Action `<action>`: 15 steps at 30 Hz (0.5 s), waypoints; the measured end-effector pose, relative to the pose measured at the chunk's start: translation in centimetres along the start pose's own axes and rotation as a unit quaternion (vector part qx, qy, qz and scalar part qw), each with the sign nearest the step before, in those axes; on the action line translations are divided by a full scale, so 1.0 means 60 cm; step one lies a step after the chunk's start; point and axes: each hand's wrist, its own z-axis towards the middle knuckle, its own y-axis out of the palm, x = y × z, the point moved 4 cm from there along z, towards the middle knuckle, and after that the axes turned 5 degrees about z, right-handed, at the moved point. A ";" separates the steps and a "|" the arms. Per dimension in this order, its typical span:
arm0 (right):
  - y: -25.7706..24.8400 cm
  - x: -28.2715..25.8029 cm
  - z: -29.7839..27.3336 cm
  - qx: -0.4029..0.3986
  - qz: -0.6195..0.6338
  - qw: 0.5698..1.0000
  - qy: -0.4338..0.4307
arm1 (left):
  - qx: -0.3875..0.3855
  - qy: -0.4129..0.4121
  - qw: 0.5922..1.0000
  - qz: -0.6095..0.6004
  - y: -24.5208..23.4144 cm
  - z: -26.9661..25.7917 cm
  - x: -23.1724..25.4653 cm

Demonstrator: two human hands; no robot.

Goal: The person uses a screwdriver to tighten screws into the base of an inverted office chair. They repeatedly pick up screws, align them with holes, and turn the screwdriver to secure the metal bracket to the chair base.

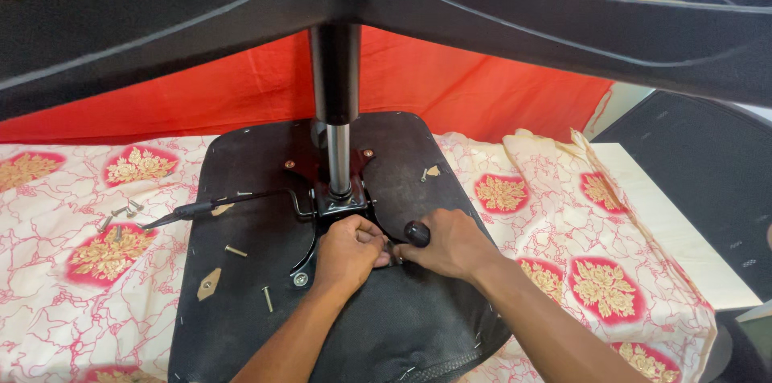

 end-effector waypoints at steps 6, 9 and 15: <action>-0.005 0.008 0.004 0.015 0.088 0.994 -0.056 | -0.008 0.009 1.000 0.005 0.002 0.001 0.000; 0.008 0.006 0.005 -0.005 0.076 0.994 -0.079 | -0.010 0.004 1.000 0.016 0.002 0.003 -0.004; 0.002 -0.009 0.005 0.043 0.002 0.998 -0.035 | -0.014 0.014 1.000 -0.022 -0.001 0.001 -0.005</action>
